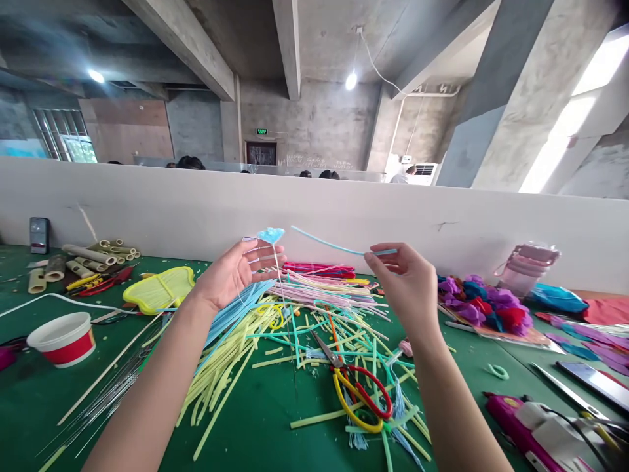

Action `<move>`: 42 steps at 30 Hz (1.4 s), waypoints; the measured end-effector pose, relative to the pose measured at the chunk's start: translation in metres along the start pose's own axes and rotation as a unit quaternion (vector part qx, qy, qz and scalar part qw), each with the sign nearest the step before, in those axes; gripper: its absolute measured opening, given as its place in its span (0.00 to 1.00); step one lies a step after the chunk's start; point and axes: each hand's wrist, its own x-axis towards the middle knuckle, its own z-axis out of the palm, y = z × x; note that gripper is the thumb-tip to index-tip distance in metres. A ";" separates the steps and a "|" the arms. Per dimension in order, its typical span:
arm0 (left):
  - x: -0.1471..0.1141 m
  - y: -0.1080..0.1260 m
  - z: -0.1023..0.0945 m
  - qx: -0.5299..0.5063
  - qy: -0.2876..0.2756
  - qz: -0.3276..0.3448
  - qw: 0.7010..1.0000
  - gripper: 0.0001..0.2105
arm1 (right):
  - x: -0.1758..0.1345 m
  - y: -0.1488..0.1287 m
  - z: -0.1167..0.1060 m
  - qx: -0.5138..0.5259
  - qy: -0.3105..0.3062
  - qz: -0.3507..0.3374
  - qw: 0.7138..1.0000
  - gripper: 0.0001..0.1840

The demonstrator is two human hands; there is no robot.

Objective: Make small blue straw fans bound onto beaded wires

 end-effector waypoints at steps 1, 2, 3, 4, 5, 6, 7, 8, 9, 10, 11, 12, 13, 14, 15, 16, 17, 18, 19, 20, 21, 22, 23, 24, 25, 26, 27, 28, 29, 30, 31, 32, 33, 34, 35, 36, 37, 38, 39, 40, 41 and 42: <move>0.002 -0.004 0.000 0.002 0.004 -0.006 1.000 0.13 | 0.000 -0.001 -0.002 0.026 0.015 0.003 1.000 0.11; 0.005 -0.008 0.000 0.008 0.009 -0.010 1.000 0.12 | 0.001 -0.002 -0.003 0.045 0.026 0.005 0.999 0.11; 0.008 -0.012 0.000 0.019 0.012 -0.014 1.000 0.11 | 0.001 -0.002 -0.005 0.060 0.032 0.007 0.998 0.11; 0.010 -0.016 0.000 0.034 0.013 -0.015 0.999 0.10 | 0.002 -0.002 -0.006 0.071 0.035 0.010 0.997 0.12; 0.012 -0.020 0.000 0.051 0.014 -0.012 0.999 0.10 | 0.002 -0.003 -0.007 0.080 0.035 0.015 0.996 0.12; 0.013 -0.022 -0.001 0.067 0.016 -0.008 0.998 0.11 | 0.003 -0.003 -0.008 0.090 0.035 0.018 0.995 0.12; 0.014 -0.024 -0.001 0.084 0.019 -0.001 0.996 0.12 | 0.003 -0.003 -0.009 0.101 0.033 0.020 0.994 0.12; 0.014 -0.026 -0.001 0.101 0.025 0.009 0.995 0.13 | 0.003 -0.004 -0.009 0.113 0.030 0.020 0.993 0.13; 0.015 -0.027 -0.001 0.120 0.033 0.019 0.992 0.14 | 0.003 -0.004 -0.009 0.126 0.027 0.019 0.991 0.13; 0.015 -0.028 -0.002 0.144 0.045 0.031 0.988 0.14 | 0.002 -0.005 -0.008 0.140 0.024 0.019 0.990 0.12; 0.016 -0.029 -0.003 0.171 0.058 0.046 0.982 0.15 | 0.002 -0.005 -0.008 0.153 0.021 0.020 0.988 0.12; 0.017 -0.031 -0.005 0.200 0.072 0.063 0.975 0.15 | 0.002 -0.006 -0.007 0.163 0.019 0.020 0.986 0.12; 0.019 -0.033 -0.007 0.229 0.084 0.079 0.967 0.15 | 0.002 -0.006 -0.007 0.168 0.019 0.020 0.985 0.12; 0.020 -0.035 -0.009 0.256 0.095 0.092 0.957 0.15 | 0.002 -0.006 -0.007 0.168 0.020 0.018 0.985 0.13; 0.022 -0.037 -0.012 0.286 0.101 0.101 0.948 0.15 | 0.002 -0.006 -0.006 0.163 0.020 0.014 0.986 0.13; 0.023 -0.039 -0.015 0.319 0.102 0.104 0.936 0.14 | 0.002 -0.006 -0.006 0.154 0.020 0.010 0.988 0.14; 0.024 -0.041 -0.018 0.356 0.102 0.102 0.923 0.13 | 0.002 -0.006 -0.006 0.142 0.017 0.006 0.990 0.14; 0.025 -0.042 -0.022 0.393 0.103 0.098 0.909 0.13 | 0.002 -0.005 -0.006 0.128 0.009 0.005 0.992 0.15; 0.025 -0.042 -0.025 0.426 0.107 0.094 0.893 0.13 | 0.002 -0.005 -0.005 0.114 -0.004 0.005 0.993 0.15; 0.026 -0.042 -0.027 0.454 0.113 0.092 0.879 0.13 | 0.002 -0.005 -0.005 0.101 -0.020 0.006 0.995 0.15; 0.026 -0.042 -0.030 0.474 0.121 0.093 0.867 0.13 | 0.002 -0.005 -0.005 0.088 -0.039 0.007 0.995 0.15; 0.027 -0.042 -0.032 0.486 0.130 0.097 0.859 0.13 | 0.002 -0.004 -0.004 0.076 -0.060 0.008 0.995 0.15; 0.028 -0.042 -0.034 0.491 0.137 0.104 0.854 0.14 | 0.002 -0.003 -0.004 0.067 -0.079 0.007 0.995 0.15; 0.028 -0.041 -0.036 0.486 0.142 0.111 0.855 0.15 | 0.002 -0.003 -0.003 0.059 -0.095 0.004 0.994 0.16; 0.029 -0.041 -0.037 0.470 0.140 0.112 0.864 0.16 | 0.002 -0.002 -0.002 0.054 -0.106 0.001 0.993 0.16; 0.029 -0.040 -0.038 0.446 0.132 0.107 0.879 0.17 | 0.002 -0.001 -0.002 0.052 -0.116 -0.001 0.992 0.17; 0.030 -0.040 -0.038 0.416 0.121 0.098 0.896 0.17 | 0.002 0.000 -0.001 0.050 -0.124 -0.001 0.991 0.17; 0.029 -0.039 -0.038 0.386 0.111 0.086 0.912 0.18 | 0.002 0.002 0.000 0.047 -0.133 0.002 0.990 0.18; 0.029 -0.038 -0.037 0.361 0.102 0.076 0.924 0.18 | 0.002 0.003 0.001 0.040 -0.142 0.006 0.989 0.18; 0.029 -0.036 -0.036 0.345 0.096 0.071 0.931 0.17 | 0.002 0.004 0.002 0.030 -0.152 0.010 0.988 0.18; 0.028 -0.035 -0.035 0.337 0.094 0.071 0.934 0.17 | 0.002 0.005 0.002 0.016 -0.160 0.013 0.987 0.18; 0.027 -0.034 -0.033 0.336 0.094 0.078 0.934 0.17 | 0.002 0.007 0.003 -0.004 -0.163 0.014 0.987 0.18; 0.027 -0.034 -0.033 0.339 0.095 0.086 0.932 0.16 | 0.002 0.007 0.003 -0.026 -0.160 0.012 0.987 0.18; 0.027 -0.034 -0.032 0.343 0.096 0.096 0.930 0.16 | 0.002 0.008 0.003 -0.050 -0.151 0.006 0.987 0.18; 0.027 -0.034 -0.031 0.348 0.096 0.107 0.926 0.15 | 0.002 0.008 0.004 -0.072 -0.139 0.000 0.988 0.18; 0.027 -0.035 -0.031 0.353 0.096 0.119 0.923 0.15 | 0.002 0.008 0.004 -0.090 -0.125 -0.008 0.988 0.18; 0.027 -0.036 -0.031 0.358 0.095 0.131 0.920 0.15 | 0.001 0.008 0.004 -0.099 -0.112 -0.014 0.989 0.18; 0.028 -0.037 -0.030 0.362 0.094 0.143 0.916 0.14 | 0.001 0.007 0.003 -0.101 -0.101 -0.020 0.990 0.18; 0.028 -0.038 -0.030 0.366 0.095 0.154 0.913 0.13 | 0.000 0.005 0.003 -0.098 -0.091 -0.024 0.991 0.18; 0.028 -0.038 -0.029 0.371 0.096 0.164 0.909 0.11 | 0.000 0.004 0.003 -0.093 -0.080 -0.028 0.992 0.18; 0.028 -0.038 -0.028 0.378 0.098 0.172 0.904 0.09 | 0.000 0.002 0.002 -0.089 -0.068 -0.032 0.993 0.18; 0.027 -0.038 -0.027 0.387 0.101 0.179 0.899 0.07 | -0.001 0.000 0.002 -0.089 -0.055 -0.035 0.994 0.18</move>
